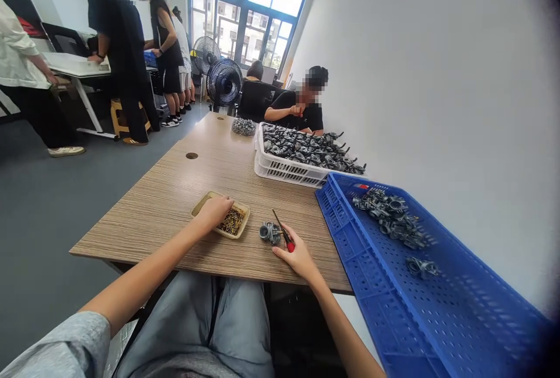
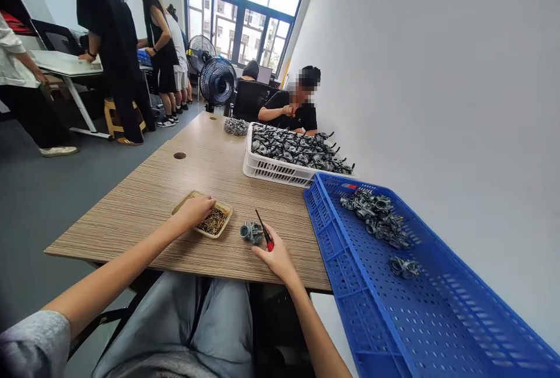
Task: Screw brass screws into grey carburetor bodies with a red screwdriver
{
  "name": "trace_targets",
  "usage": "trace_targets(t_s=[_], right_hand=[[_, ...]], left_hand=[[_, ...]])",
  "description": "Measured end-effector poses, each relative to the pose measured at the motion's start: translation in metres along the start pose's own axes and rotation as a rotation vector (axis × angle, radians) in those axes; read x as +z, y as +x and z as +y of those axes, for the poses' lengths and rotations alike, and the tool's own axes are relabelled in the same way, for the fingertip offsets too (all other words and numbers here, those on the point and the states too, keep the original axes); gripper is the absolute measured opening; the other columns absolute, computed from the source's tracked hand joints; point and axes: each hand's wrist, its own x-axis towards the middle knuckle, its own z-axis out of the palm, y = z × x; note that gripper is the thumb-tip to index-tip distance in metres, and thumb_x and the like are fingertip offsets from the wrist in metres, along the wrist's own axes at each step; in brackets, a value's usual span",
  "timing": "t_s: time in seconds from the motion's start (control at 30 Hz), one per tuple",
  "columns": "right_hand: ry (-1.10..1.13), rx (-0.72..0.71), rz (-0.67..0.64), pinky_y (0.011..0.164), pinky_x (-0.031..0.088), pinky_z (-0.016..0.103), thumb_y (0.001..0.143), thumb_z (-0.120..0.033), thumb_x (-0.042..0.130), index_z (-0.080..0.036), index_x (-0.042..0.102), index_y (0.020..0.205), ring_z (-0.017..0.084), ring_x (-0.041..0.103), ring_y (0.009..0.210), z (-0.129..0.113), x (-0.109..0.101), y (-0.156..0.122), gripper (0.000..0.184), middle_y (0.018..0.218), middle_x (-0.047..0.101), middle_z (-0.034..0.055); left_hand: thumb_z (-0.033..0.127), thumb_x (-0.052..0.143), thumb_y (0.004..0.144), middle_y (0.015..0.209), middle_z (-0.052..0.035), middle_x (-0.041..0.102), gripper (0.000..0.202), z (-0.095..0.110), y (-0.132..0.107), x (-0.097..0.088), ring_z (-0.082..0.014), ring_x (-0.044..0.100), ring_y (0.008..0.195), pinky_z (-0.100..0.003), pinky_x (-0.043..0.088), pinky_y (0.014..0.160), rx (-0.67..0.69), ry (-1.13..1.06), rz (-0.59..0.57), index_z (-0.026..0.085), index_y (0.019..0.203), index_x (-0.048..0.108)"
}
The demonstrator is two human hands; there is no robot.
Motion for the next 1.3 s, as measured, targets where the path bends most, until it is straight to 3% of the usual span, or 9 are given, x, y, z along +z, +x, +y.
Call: trace_targets(t_s=[0.13,0.23,0.47,0.6,0.73,0.83,1.0,1.17,1.3], right_hand=[[0.010,-0.009,-0.007,0.089,0.049,0.038,0.072,-0.039,0.079,-0.018,0.059,0.131,0.024,0.065,0.094,0.000,0.007,0.009,0.065,0.110,0.070,0.0077],[0.036,-0.004,0.012,0.073,0.048,0.031,0.071,-0.038,0.080,-0.019,0.064,0.123,0.017,0.058,0.072,0.000,0.013,0.014,0.058,0.087,0.068,0.0009],[0.121,0.039,0.103,0.058,0.037,0.026,0.072,-0.052,0.078,-0.020,0.072,0.091,0.015,0.044,0.061,-0.001,0.016,0.009,0.038,0.064,0.054,-0.0020],[0.289,0.071,0.071,0.051,0.033,0.024,0.073,-0.055,0.077,-0.019,0.069,0.106,0.012,0.041,0.055,0.006,0.010,0.007,0.050,0.060,0.048,-0.0047],[0.526,0.145,0.050,0.039,0.023,0.022,0.084,-0.064,0.061,-0.017,0.061,0.116,0.008,0.026,0.043,0.016,0.006,0.004,0.057,0.056,0.032,-0.0101],[0.655,0.184,0.040,0.036,0.019,0.021,0.082,-0.064,0.064,-0.018,0.061,0.111,0.006,0.023,0.042,0.019,0.003,0.004,0.055,0.057,0.028,-0.0113],[0.743,0.209,0.053,0.036,0.017,0.021,0.081,-0.062,0.068,-0.019,0.061,0.105,0.006,0.023,0.041,0.016,-0.001,0.005,0.049,0.056,0.028,-0.0118],[0.768,0.197,0.060,0.036,0.017,0.021,0.081,-0.061,0.069,-0.019,0.062,0.102,0.005,0.025,0.041,0.013,-0.003,0.005,0.048,0.057,0.030,-0.0112],[0.783,0.191,0.056,0.036,0.017,0.021,0.081,-0.059,0.069,-0.019,0.062,0.102,0.005,0.025,0.041,0.016,-0.003,0.006,0.046,0.058,0.030,-0.0110]], left_hand=[[0.016,0.045,0.096,0.100,-0.0135,0.067,0.020,-0.002,0.000,-0.002,-0.0231,0.068,0.087,-0.030,0.049,0.076,0.038,0.019,-0.020,0.015,0.096,0.065],[0.014,0.043,0.095,0.100,-0.0124,0.068,0.021,-0.003,0.001,-0.004,-0.0223,0.068,0.087,-0.029,0.049,0.077,0.077,0.037,-0.043,0.016,0.096,0.064],[0.009,0.047,0.090,0.098,-0.0119,0.068,0.020,-0.002,0.003,-0.014,-0.0210,0.066,0.085,-0.030,0.049,0.082,0.102,0.064,-0.088,0.014,0.096,0.066],[0.011,0.046,0.091,0.100,-0.0108,0.066,0.025,0.000,-0.014,-0.032,-0.0197,0.063,0.086,-0.031,0.049,0.082,0.067,-0.014,-0.008,0.014,0.103,0.067],[0.027,0.049,0.095,0.087,-0.0029,0.064,0.022,0.028,-0.048,-0.039,-0.0138,0.056,0.070,-0.025,0.047,0.066,0.002,-0.483,0.196,0.018,0.107,0.065],[0.035,0.050,0.097,0.092,-0.0035,0.064,0.025,0.067,-0.066,-0.028,-0.0128,0.057,0.072,-0.023,0.047,0.064,-0.015,-0.697,0.209,0.019,0.110,0.063],[0.028,0.051,0.096,0.086,-0.0007,0.062,0.021,0.112,-0.056,-0.001,-0.0126,0.056,0.070,-0.025,0.047,0.070,0.065,-0.614,0.136,0.020,0.113,0.060],[0.021,0.053,0.093,0.085,-0.0023,0.061,0.006,0.117,-0.024,0.006,-0.0156,0.057,0.073,-0.028,0.045,0.071,0.124,-0.374,0.091,0.020,0.091,0.058],[0.017,0.051,0.093,0.087,-0.0033,0.061,0.009,0.116,-0.015,0.005,-0.0167,0.058,0.075,-0.029,0.044,0.072,0.156,-0.279,0.059,0.020,0.090,0.059]])
